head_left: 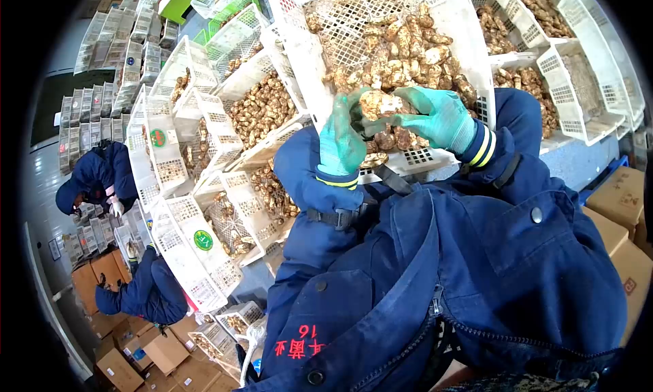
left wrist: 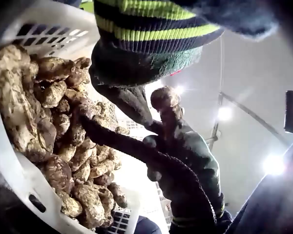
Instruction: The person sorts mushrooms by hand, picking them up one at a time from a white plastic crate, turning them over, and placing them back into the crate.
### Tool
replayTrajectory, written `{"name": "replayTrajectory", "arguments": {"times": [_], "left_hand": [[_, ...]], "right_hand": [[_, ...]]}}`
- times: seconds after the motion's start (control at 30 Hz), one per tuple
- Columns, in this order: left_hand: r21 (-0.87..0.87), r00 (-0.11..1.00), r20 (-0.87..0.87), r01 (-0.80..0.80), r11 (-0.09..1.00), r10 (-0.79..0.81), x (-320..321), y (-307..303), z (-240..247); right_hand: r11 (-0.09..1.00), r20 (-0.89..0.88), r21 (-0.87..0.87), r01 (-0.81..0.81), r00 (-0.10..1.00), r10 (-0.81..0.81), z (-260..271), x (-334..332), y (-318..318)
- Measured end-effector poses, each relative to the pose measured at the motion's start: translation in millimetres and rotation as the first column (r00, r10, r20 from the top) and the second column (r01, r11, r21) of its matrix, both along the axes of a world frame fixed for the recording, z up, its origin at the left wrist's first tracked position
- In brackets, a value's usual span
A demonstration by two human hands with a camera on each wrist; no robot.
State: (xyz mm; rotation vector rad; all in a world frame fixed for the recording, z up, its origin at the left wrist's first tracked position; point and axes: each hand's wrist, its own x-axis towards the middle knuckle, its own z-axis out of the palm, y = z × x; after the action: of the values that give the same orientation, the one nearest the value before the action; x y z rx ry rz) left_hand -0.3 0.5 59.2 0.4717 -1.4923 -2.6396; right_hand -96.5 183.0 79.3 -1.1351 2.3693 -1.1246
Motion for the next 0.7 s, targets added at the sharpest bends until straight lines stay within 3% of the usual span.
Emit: {"name": "replayTrajectory", "arguments": {"times": [0.1,0.17,0.2,0.3,0.33,0.37,0.43,0.47,0.57,0.7], "left_hand": [[-0.235,0.999,0.027,0.040,0.971,-0.034,0,3,2],[-0.416,0.998,0.032,0.064,0.907,-0.056,-2,9,4],[-0.086,0.998,0.030,-0.047,0.995,0.050,-7,16,-1],[-0.055,0.995,0.066,-0.067,0.996,0.071,-5,15,1],[0.070,0.992,0.101,-0.081,0.994,0.074,-3,13,6],[0.076,0.991,0.118,-0.077,0.994,0.068,-2,10,2],[0.090,0.987,0.150,-0.067,0.994,0.053,-2,4,-13],[0.273,0.995,0.077,-0.079,0.959,0.060,2,0,-20],[0.284,0.995,0.042,-0.094,0.954,0.085,3,-7,-44],[0.092,1.000,-0.021,-0.021,0.996,0.023,2,5,0]], "right_hand": [[0.994,-0.247,-0.107,-0.036,0.969,0.009,-6,2,-1],[0.990,-0.230,-0.137,-0.030,0.973,-0.003,-7,6,-3],[0.988,-0.223,-0.155,-0.021,0.975,-0.014,-4,9,-6],[0.981,-0.068,-0.194,-0.014,0.998,0.001,6,13,-10],[0.973,-0.012,-0.228,-0.022,1.000,0.019,4,13,-11],[0.965,0.044,-0.263,-0.027,0.998,0.040,2,12,-11],[0.955,0.048,-0.295,-0.040,0.997,0.056,-10,8,-11],[0.956,0.075,-0.289,-0.048,0.995,0.073,-12,7,-9],[0.931,0.157,-0.364,-0.006,0.985,0.068,-24,5,-9],[0.917,0.208,-0.393,0.060,0.978,0.025,-30,4,-8]]}}
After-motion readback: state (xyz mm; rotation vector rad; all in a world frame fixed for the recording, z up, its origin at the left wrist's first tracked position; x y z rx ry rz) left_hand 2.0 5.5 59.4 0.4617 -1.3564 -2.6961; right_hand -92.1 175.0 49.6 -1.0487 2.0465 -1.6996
